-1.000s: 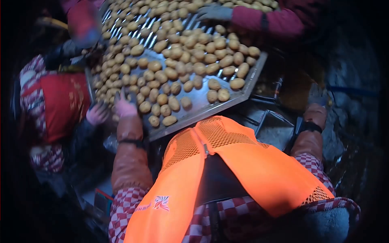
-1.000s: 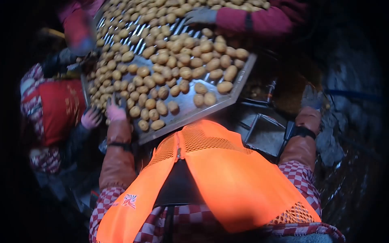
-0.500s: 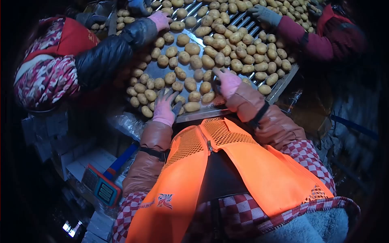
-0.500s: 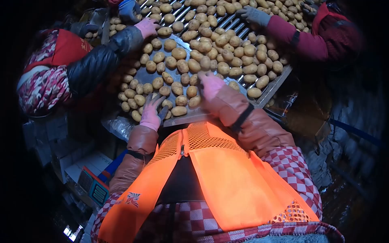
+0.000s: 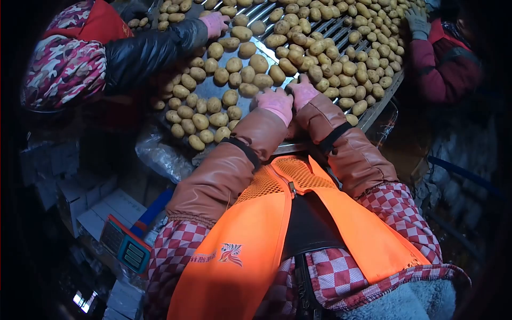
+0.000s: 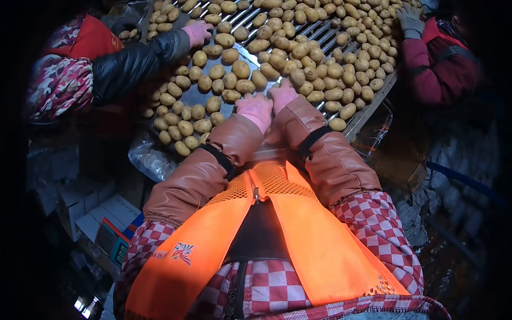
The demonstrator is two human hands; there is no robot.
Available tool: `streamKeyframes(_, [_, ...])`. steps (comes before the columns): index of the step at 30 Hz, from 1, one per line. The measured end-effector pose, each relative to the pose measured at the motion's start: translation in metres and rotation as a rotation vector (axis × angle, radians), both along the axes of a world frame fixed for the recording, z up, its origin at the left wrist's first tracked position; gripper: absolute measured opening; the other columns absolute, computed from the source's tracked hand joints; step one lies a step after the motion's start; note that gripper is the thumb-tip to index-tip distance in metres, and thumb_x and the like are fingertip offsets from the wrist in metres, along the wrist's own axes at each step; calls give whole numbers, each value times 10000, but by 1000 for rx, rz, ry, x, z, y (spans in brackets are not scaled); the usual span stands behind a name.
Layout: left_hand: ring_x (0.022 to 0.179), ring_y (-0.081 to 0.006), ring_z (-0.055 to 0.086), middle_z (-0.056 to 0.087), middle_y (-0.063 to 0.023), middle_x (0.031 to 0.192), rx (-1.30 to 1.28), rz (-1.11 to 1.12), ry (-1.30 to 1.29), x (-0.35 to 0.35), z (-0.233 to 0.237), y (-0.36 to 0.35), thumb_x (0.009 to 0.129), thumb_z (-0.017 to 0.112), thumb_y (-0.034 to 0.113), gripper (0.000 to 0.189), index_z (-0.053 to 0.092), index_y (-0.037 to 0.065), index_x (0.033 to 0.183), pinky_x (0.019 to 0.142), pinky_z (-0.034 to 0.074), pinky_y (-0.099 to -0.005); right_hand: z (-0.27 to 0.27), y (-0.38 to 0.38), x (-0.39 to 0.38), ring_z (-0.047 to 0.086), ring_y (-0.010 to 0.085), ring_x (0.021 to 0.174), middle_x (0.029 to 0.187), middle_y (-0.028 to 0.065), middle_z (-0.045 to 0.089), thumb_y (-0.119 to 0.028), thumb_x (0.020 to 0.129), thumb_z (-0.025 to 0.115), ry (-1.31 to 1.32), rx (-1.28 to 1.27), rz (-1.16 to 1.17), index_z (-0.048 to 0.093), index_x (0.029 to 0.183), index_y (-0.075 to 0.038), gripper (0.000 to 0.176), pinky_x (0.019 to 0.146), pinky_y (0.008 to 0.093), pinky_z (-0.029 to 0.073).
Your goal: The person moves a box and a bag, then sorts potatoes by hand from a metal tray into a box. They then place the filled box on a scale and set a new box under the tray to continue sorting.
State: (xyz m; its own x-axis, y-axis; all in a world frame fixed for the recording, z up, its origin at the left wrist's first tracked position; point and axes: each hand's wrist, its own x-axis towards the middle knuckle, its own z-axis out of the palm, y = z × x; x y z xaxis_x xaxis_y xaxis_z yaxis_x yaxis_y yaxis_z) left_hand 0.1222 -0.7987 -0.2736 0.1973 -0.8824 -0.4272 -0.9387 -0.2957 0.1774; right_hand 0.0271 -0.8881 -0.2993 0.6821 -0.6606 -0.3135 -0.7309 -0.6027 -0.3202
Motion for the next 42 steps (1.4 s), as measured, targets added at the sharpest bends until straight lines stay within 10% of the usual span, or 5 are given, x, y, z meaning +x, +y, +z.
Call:
streamKeyframes(19, [1023,-372,652,577,-204,1178,-136,172,88,2,-43,11,888,595,188,314,607,173,1201,852,550,-428,-16,10,-14,641,385,943,1144,188,588,-116,781,683,-163,-111,103,532,1319,-209,566,796,452,549])
streamKeyframes(21, [1055,-403,632,598,-232,1143,-288,325,241,18,-38,27,903,546,143,310,603,170,1206,878,530,-450,-76,-24,-19,643,321,909,1108,158,596,-109,796,658,-426,487,-49,505,1338,-149,565,767,430,550])
streamKeyframes(26, [1061,-407,618,633,-244,1153,-430,582,264,18,26,23,897,531,111,370,574,135,1264,915,499,-462,-16,0,-29,614,218,874,1095,96,614,-74,819,603,-893,1455,-542,484,1341,-63,536,736,380,539])
streamKeyframes(30, [1066,-418,612,634,-256,1154,-274,414,236,-10,25,3,907,602,323,447,564,89,1286,924,490,-472,-18,4,-31,599,209,905,1126,83,605,-113,832,597,-996,1574,-544,498,1330,-72,509,762,375,524])
streamKeyframes(42, [1020,-346,666,676,-195,1062,-251,465,-186,94,-37,-5,937,499,160,253,635,114,1146,856,542,-451,-18,0,-36,553,183,999,1217,43,578,-229,870,580,-1121,1584,-528,540,1295,-98,446,841,361,482])
